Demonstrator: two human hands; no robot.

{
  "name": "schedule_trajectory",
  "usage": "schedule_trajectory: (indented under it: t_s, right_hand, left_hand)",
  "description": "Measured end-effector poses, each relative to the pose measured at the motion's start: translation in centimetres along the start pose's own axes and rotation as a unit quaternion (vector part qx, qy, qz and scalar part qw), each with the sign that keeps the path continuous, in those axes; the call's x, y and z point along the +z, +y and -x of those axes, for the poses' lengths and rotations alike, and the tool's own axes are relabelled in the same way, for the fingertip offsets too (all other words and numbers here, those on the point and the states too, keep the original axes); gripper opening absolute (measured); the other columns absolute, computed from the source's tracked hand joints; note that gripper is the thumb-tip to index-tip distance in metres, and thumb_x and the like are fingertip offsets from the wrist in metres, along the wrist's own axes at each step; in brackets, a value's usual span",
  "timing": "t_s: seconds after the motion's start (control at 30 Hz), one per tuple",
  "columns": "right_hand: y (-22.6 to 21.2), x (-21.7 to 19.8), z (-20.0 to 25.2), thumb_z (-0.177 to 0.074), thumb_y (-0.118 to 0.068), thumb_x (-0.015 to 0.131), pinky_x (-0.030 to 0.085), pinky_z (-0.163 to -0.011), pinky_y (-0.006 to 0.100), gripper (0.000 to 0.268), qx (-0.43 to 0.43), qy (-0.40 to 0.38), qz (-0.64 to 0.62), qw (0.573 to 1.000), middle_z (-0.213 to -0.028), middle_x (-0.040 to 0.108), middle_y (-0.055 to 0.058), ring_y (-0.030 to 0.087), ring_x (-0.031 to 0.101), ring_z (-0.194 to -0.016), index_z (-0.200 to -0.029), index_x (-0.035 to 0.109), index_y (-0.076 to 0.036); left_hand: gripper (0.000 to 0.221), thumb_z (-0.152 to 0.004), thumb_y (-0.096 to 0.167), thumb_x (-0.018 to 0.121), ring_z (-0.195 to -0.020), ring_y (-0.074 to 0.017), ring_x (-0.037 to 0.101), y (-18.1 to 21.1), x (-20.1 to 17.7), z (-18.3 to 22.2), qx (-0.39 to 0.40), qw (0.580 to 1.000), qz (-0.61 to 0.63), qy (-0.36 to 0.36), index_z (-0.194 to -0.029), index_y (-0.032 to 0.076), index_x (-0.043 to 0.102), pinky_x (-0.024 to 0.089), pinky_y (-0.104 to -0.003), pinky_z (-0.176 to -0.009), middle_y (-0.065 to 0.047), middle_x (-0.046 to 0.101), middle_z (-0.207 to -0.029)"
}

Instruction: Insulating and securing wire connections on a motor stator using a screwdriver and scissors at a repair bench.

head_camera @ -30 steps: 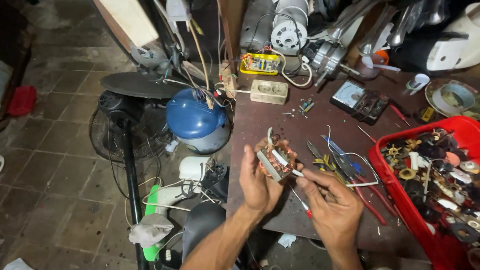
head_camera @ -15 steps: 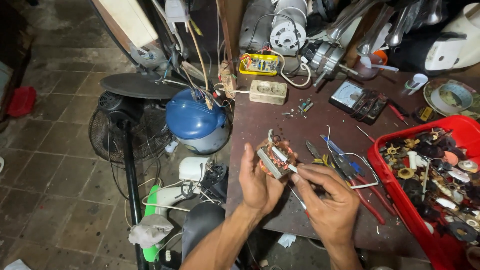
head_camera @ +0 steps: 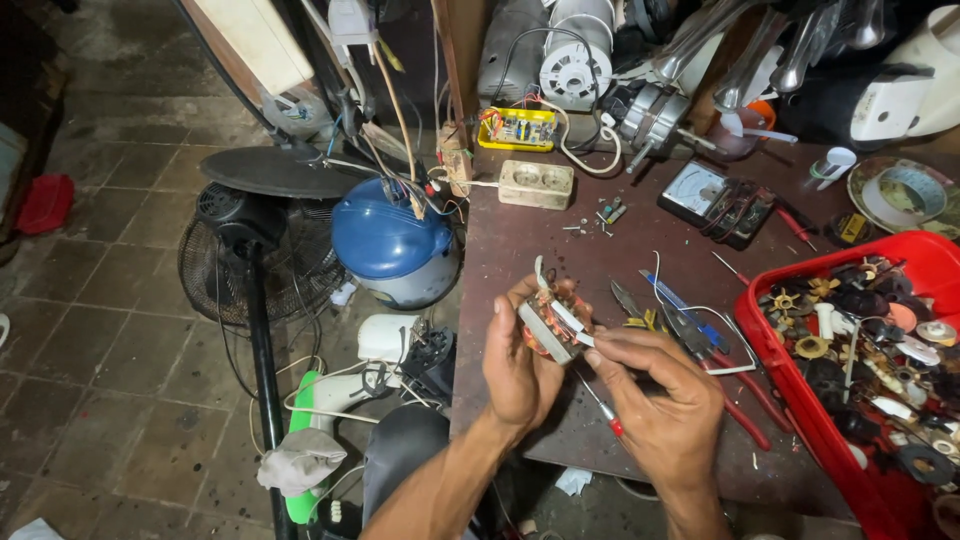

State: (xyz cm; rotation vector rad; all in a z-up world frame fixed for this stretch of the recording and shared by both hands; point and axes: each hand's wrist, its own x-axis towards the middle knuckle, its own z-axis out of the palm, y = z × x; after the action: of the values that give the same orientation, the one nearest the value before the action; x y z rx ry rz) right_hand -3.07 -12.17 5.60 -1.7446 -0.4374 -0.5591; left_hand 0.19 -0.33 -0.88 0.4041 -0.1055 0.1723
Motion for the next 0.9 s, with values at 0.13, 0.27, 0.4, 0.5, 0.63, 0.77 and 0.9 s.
schedule_trajectory:
  t_s: [0.13,0.27,0.4,0.5,0.63,0.77,0.9]
  right_hand:
    - [-0.1,-0.2,-0.1,-0.081,0.004,0.076,0.061,-0.088,0.028,0.013,0.001,-0.009,0.004,1.0,-0.095,0.075,0.013,0.02,0.073,-0.092,-0.093,0.074,0.0]
    - [-0.4,-0.2,-0.2,-0.082,0.003,0.075,0.062,-0.087,0.027,0.012,0.009,-0.011,0.011,1.0,-0.096,0.075,0.013,0.02,0.074,-0.092,-0.093,0.074,0.0]
    - [0.0,0.1,0.1,-0.08,0.004,0.077,0.062,-0.09,0.027,0.016,0.005,0.009,0.01,1.0,-0.097,0.075,0.013,0.02,0.074,-0.093,-0.095,0.073,-0.001]
    - [-0.1,0.4,0.3,-0.08,0.006,0.077,0.062,-0.087,0.027,0.015,0.008,0.021,-0.006,1.0,-0.095,0.074,0.014,0.02,0.073,-0.09,-0.094,0.073,0.0]
    - [0.0,0.6,0.4,-0.081,0.004,0.078,0.062,-0.084,0.026,0.013,0.021,0.032,0.002,0.999,-0.093,0.074,0.014,0.02,0.073,-0.087,-0.093,0.073,0.0]
    - [0.1,0.9,0.8,-0.08,0.005,0.077,0.062,-0.086,0.026,0.014,0.055,0.05,-0.033,0.997,-0.095,0.074,0.016,0.022,0.074,-0.092,-0.093,0.072,0.001]
    - [0.6,1.1,1.2,-0.081,0.007,0.076,0.06,-0.088,0.026,0.013,0.057,0.059,-0.052,0.995,-0.095,0.073,0.016,0.022,0.073,-0.094,-0.091,0.071,0.001]
  left_hand:
    - [0.049,-0.104,0.043,0.043,-0.101,-0.0352,0.064,-0.2,-0.2,0.1,0.018,0.999,-0.018,-0.02,-0.13,0.001,0.049,0.054,-0.049,-0.091,-0.023,0.061,-0.121]
    - [0.047,-0.105,0.043,0.043,-0.104,-0.033,0.063,-0.3,-0.4,0.1,0.017,0.999,-0.018,-0.031,-0.131,0.004,0.049,0.052,-0.048,-0.096,-0.02,0.061,-0.123]
    - [0.049,-0.103,0.044,0.046,-0.104,-0.0324,0.065,-0.3,-0.5,0.1,0.008,0.999,-0.026,-0.023,-0.131,0.004,0.047,0.053,-0.047,-0.094,-0.019,0.061,-0.123]
    - [0.045,-0.105,0.04,0.044,-0.105,-0.0319,0.063,-0.2,-0.5,0.2,0.014,0.999,-0.028,-0.035,-0.132,0.005,0.046,0.052,-0.047,-0.097,-0.019,0.059,-0.125]
    - [0.043,-0.105,0.039,0.044,-0.104,-0.0326,0.063,-0.2,-0.5,0.2,0.005,0.999,-0.036,-0.035,-0.132,0.006,0.045,0.053,-0.047,-0.092,-0.018,0.058,-0.125]
    - [0.041,-0.105,0.038,0.045,-0.105,-0.0322,0.062,-0.3,-0.6,0.4,0.001,0.999,-0.032,-0.042,-0.133,0.008,0.044,0.054,-0.048,-0.091,-0.017,0.058,-0.127]
    - [0.04,-0.106,0.038,0.044,-0.106,-0.0313,0.061,-0.2,-0.3,0.5,0.001,0.998,-0.027,-0.054,-0.133,0.008,0.042,0.054,-0.05,-0.092,-0.016,0.056,-0.128]
